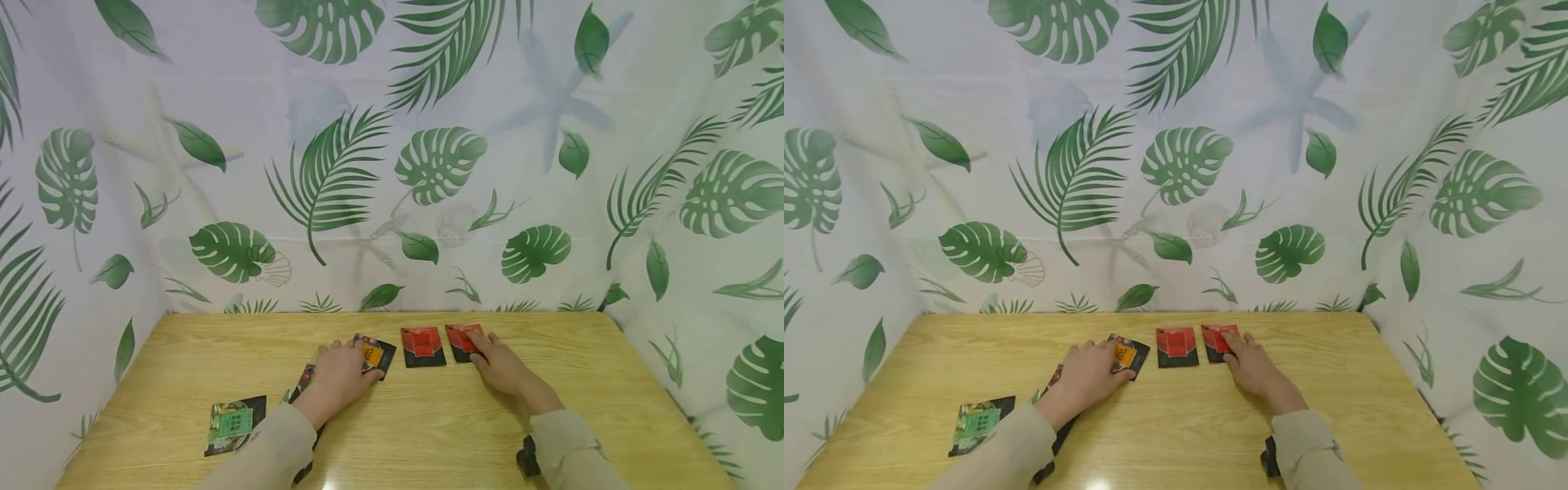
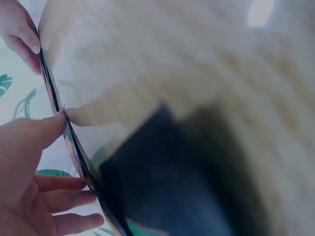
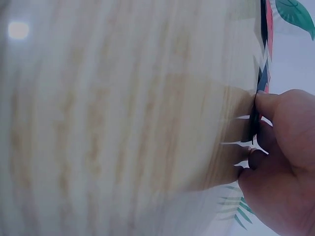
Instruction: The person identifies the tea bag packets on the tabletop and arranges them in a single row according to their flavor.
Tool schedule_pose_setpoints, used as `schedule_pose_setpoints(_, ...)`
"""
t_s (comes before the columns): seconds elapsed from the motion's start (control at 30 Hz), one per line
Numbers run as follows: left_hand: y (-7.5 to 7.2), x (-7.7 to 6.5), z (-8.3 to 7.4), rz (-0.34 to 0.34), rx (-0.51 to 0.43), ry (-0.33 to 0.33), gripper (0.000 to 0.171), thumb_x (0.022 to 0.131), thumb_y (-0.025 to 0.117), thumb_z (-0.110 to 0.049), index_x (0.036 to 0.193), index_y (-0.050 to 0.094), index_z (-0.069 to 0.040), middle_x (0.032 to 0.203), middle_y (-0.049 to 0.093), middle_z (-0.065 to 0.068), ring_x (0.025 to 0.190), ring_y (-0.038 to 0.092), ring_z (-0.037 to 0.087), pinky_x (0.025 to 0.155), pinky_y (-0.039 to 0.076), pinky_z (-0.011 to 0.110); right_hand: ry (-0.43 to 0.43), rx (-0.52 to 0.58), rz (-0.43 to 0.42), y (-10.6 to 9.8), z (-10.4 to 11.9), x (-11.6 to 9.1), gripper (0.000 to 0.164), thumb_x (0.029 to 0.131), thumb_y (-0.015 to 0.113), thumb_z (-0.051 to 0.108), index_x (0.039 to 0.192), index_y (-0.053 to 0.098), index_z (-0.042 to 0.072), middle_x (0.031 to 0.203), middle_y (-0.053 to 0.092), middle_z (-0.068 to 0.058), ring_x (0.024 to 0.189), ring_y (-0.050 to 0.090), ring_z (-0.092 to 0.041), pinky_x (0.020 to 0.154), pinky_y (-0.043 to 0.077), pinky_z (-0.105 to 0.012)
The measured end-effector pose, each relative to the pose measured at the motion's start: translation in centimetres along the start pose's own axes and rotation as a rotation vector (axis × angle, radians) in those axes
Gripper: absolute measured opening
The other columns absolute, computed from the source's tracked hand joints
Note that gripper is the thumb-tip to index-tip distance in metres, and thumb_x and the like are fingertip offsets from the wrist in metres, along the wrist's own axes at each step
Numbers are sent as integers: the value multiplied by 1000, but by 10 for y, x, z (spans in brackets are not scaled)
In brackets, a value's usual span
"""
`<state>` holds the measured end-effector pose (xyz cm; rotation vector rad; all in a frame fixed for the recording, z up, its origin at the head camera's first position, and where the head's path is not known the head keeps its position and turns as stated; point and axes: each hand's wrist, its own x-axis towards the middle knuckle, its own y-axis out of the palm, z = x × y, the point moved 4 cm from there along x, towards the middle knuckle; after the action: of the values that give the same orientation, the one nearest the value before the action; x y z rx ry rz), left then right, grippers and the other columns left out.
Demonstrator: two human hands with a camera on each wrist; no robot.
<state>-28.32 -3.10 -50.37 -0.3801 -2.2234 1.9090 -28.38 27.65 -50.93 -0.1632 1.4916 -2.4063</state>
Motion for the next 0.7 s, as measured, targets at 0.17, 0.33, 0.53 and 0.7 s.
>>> schedule_pose_setpoints(0.17, -1, 0, 6, 31, -76, 50, 71, 101, 69, -49, 153, 54, -4, 151, 61, 17, 143, 53, 45, 115, 44, 67, -3, 0, -5, 0, 0, 1, 54, 111, 51, 13, 157, 38, -10, 160, 39, -37, 150, 25, -63, 120, 26, -76)
schedule_pose_setpoints(0.33, 0, -1, 10, 75, -122, 93, 60, 105, 61, -31, 157, 49, -5, 161, 50, 17, 148, 47, 44, 115, 43, 67, -6, -4, -2, 0, -1, 1, 53, 111, 51, 13, 157, 38, -11, 160, 39, -37, 150, 25, -64, 120, 27, -75)
schedule_pose_setpoints(0.53, 5, 1, 4, 14, -119, 87, 60, 110, 52, -42, 154, 52, 0, 156, 54, 22, 142, 53, 48, 114, 47, 63, -1, 7, -5, 1, -1, 0, 53, 110, 51, 12, 157, 39, -11, 160, 38, -37, 150, 25, -64, 120, 27, -76)
schedule_pose_setpoints(0.7, 7, 2, -1, 5, -85, 80, 69, 109, 53, -51, 154, 52, 1, 156, 54, 23, 144, 52, 46, 118, 44, 60, -7, 5, -12, 1, 0, 0, 53, 110, 51, 12, 157, 39, -11, 159, 39, -37, 150, 26, -64, 119, 27, -76)
